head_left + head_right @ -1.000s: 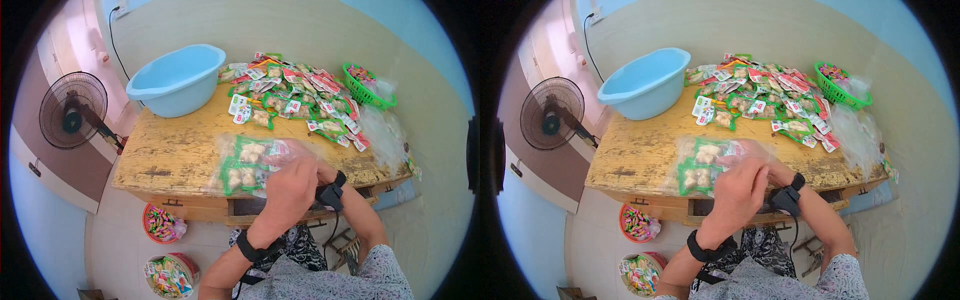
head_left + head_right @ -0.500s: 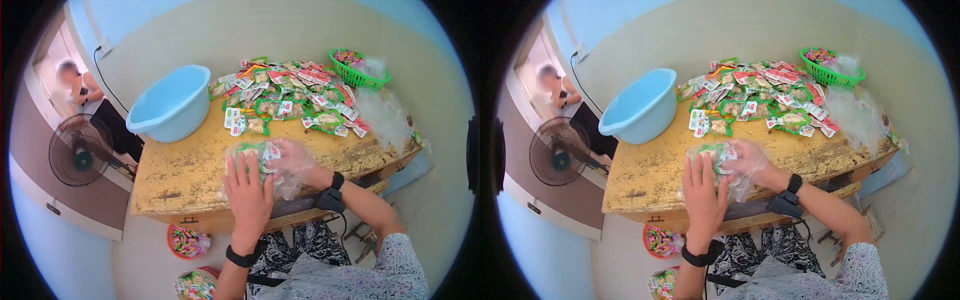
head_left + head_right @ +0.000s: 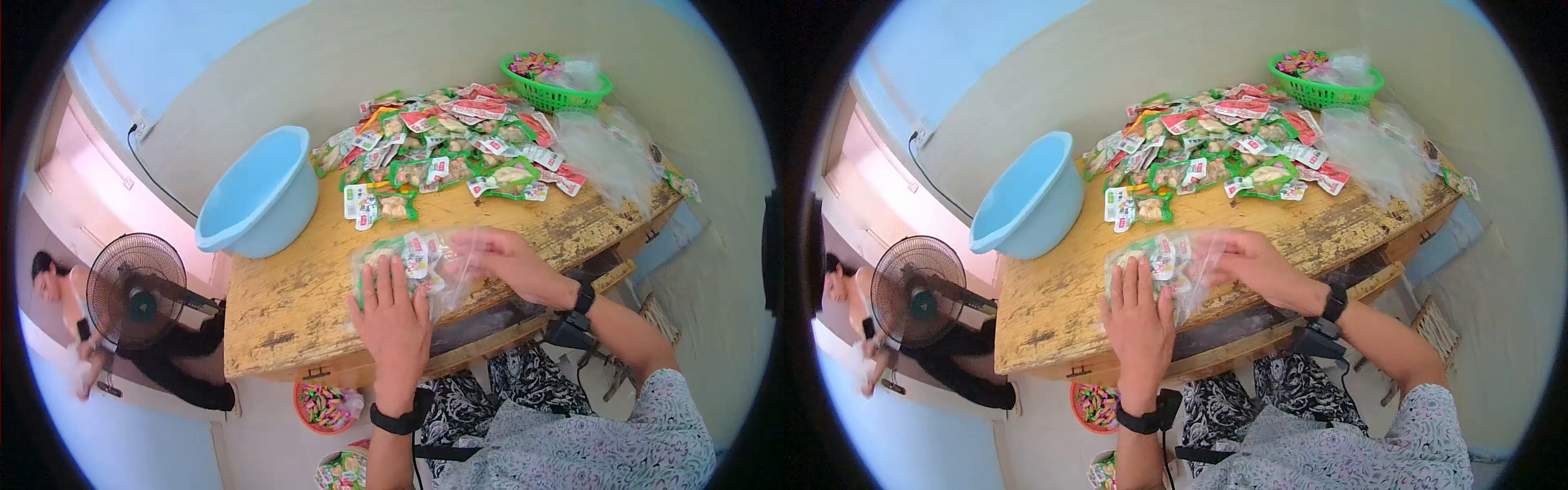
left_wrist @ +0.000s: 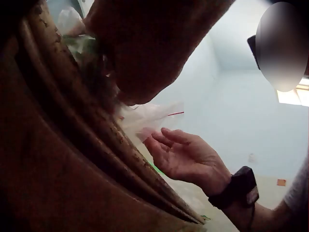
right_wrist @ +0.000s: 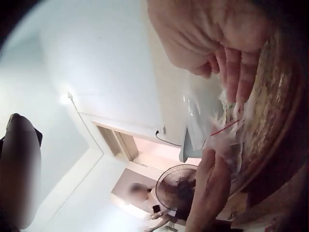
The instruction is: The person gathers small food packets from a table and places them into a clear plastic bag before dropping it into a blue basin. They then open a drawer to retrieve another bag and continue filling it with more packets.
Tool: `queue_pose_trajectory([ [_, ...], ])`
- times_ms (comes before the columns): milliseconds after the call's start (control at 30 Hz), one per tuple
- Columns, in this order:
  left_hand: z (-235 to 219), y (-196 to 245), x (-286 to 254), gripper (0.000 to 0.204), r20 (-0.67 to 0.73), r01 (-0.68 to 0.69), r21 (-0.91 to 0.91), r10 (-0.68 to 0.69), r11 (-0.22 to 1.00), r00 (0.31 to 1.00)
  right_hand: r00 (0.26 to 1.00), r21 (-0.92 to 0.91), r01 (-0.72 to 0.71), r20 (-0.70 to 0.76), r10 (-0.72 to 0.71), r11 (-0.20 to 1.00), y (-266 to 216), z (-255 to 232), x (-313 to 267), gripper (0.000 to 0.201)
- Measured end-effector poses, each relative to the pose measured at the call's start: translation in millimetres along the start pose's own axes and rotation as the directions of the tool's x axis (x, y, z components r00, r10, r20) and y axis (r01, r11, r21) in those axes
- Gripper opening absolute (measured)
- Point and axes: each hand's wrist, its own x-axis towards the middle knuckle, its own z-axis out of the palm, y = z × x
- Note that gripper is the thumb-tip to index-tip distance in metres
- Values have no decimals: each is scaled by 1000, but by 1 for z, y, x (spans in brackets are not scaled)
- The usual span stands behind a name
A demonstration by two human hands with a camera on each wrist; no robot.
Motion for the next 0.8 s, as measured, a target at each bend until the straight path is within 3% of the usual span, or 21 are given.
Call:
queue_pose_trajectory([
  [67, -1, 2, -1, 55, -6, 5, 0, -5, 1000, 1000, 992, -92, -101, -86, 93, 991, -13, -16, -14, 55],
  [167, 4, 2, -3, 56, -25, -6, 28, 7, 1000, 1000, 954, -380, 192, -145, -264, 905, -8, -31, -18, 63],
  [267, 4, 2, -4, 57, -33, -20, 31, 21, 999, 999, 945, -452, 193, -152, -288, 871, -21, -24, -8, 78],
  [400, 1, 4, -3, 58, -38, -13, 28, 14, 1000, 999, 971, -618, 163, -39, -237, 769, -14, -15, 17, 84],
  [467, 0, 5, -3, 58, -34, -10, 16, 11, 1000, 999, 986, -671, 160, 73, -150, 724, 1, -26, 38, 76],
  [600, -3, 2, -4, 59, -19, -17, -18, 17, 1000, 1000, 945, -616, 297, 81, -316, 730, 4, -41, 72, 49],
  [800, -7, 2, 0, 63, -9, 4, -100, -5, 995, 1000, 889, -657, 396, 99, -448, 642, -51, -4, 82, 34],
])
